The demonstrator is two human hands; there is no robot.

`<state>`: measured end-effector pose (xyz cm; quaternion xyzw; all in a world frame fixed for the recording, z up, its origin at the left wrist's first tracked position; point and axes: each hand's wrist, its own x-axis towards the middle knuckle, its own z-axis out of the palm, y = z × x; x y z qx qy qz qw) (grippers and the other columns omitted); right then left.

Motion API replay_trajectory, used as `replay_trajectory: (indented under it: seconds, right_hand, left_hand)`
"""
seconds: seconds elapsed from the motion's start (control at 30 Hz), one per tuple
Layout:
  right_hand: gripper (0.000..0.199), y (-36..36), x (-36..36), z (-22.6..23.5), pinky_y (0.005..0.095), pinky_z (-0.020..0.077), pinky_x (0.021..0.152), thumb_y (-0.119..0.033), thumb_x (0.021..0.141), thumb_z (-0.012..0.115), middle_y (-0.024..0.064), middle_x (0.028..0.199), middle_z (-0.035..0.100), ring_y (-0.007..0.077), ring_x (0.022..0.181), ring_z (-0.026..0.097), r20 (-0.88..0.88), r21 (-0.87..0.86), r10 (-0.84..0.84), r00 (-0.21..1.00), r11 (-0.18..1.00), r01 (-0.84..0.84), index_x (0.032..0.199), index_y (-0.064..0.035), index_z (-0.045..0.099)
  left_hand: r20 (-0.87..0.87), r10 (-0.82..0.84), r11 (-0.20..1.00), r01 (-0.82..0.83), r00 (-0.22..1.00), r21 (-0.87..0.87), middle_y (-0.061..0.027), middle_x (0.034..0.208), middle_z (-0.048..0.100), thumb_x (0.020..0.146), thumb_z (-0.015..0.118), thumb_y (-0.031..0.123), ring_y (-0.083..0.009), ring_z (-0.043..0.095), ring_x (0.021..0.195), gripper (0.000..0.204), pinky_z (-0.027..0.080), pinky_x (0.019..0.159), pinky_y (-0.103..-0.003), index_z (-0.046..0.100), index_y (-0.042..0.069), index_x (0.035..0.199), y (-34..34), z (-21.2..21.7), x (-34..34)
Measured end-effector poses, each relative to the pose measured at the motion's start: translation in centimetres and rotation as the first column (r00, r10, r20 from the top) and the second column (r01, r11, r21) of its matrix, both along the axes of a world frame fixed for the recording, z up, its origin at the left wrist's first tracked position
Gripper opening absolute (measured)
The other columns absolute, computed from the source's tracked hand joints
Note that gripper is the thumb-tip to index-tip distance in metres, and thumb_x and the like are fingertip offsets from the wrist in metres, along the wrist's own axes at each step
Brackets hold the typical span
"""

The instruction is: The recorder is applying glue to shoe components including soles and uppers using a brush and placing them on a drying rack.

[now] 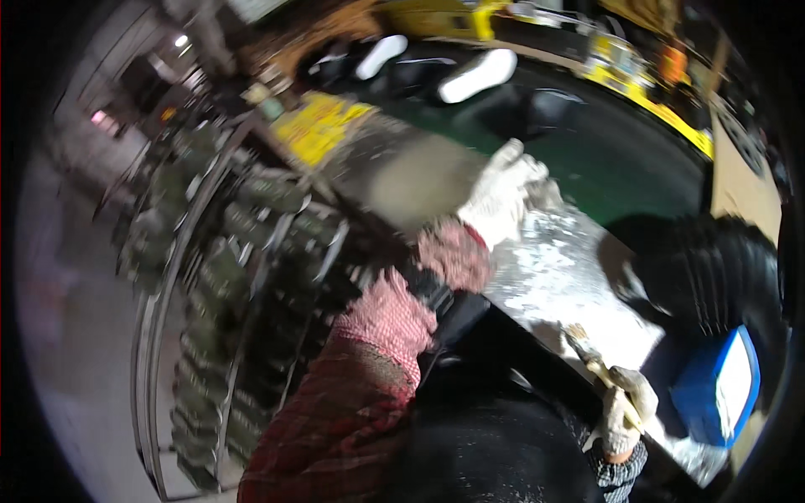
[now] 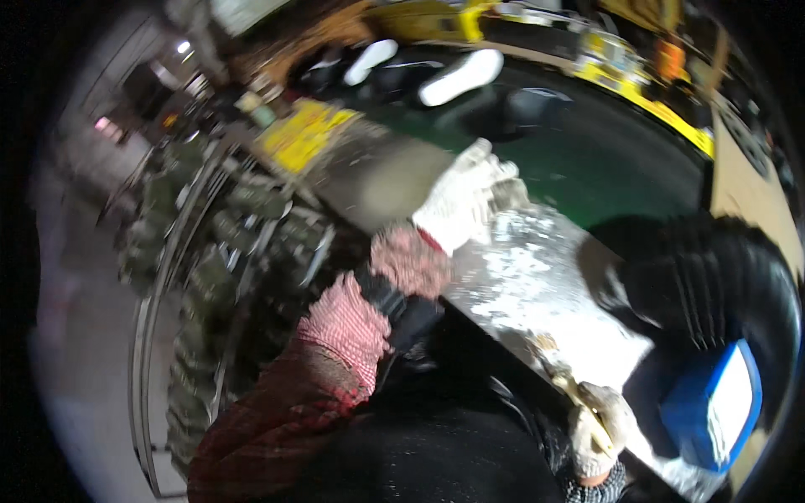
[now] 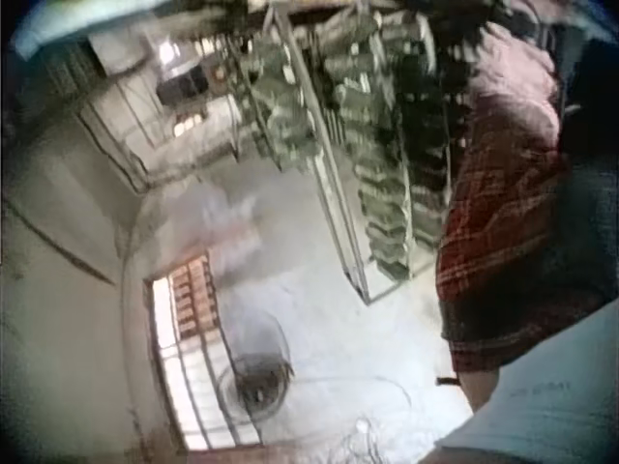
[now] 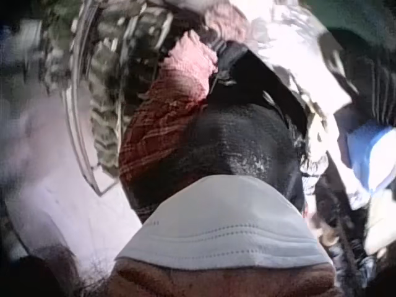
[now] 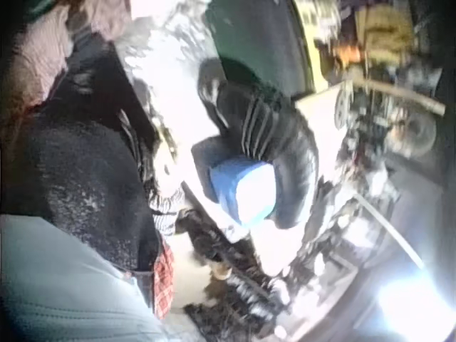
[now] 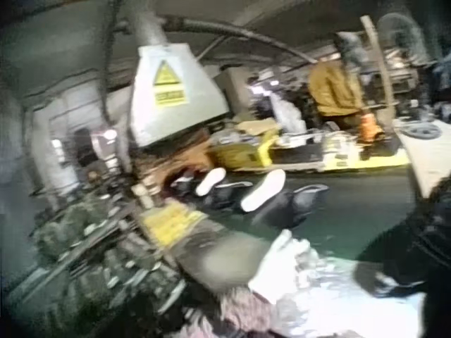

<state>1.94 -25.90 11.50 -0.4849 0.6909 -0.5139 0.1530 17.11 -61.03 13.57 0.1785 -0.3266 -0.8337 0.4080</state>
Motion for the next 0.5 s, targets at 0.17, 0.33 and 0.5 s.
replay_trajectory:
  seconds: [0.17, 0.33, 0.5]
  right_hand:
    - [0.025, -3.4, 3.2, 1.8, 0.0304, 0.0504, 0.072, -0.021, 0.088, 0.062, 0.0124, 0.087, 0.064, 0.0188, 0.076, 0.062, 0.181, 0.052, 0.23, 0.956, 0.969, -0.243, 0.094, 0.0032, 0.062]
    - [0.03, -7.1, 6.5, 2.5, 0.0294, 0.0483, 0.075, -0.027, 0.091, 0.062, 0.011, 0.089, 0.064, 0.0165, 0.078, 0.06, 0.061, 0.086, 0.363, 0.93, 0.926, -0.367, 0.1, 0.0024, 0.06]
    - [0.028, -7.9, 8.4, 3.4, 0.033, 0.0466, 0.08, -0.024, 0.091, 0.061, 0.0122, 0.094, 0.066, 0.0187, 0.087, 0.059, -0.008, 0.131, 0.395, 0.918, 0.911, -0.391, 0.102, 0.0023, 0.062]
  left_hand:
    - [0.43, 0.271, 0.96, -0.275, 0.861, -0.054, -0.0161, 0.11, 0.064, 0.095, 0.057, 0.01, -0.0245, 0.067, 0.084, 0.056, 0.059, 0.072, -0.041, 0.031, 0.001, 0.143, 8.2, -0.6, 18.3]
    - [0.595, 0.539, 0.818, -0.538, 0.596, -0.202, -0.0142, 0.102, 0.06, 0.097, 0.049, 0.006, -0.0204, 0.064, 0.081, 0.036, 0.058, 0.068, -0.038, 0.042, -0.002, 0.131, 12.5, 1.0, 34.3]
    - [0.352, 0.829, 0.556, -0.583, 0.434, -0.592, -0.0117, 0.108, 0.061, 0.094, 0.055, 0.003, -0.0184, 0.062, 0.091, 0.03, 0.056, 0.079, -0.033, 0.051, -0.005, 0.123, 8.3, 2.7, 36.5]
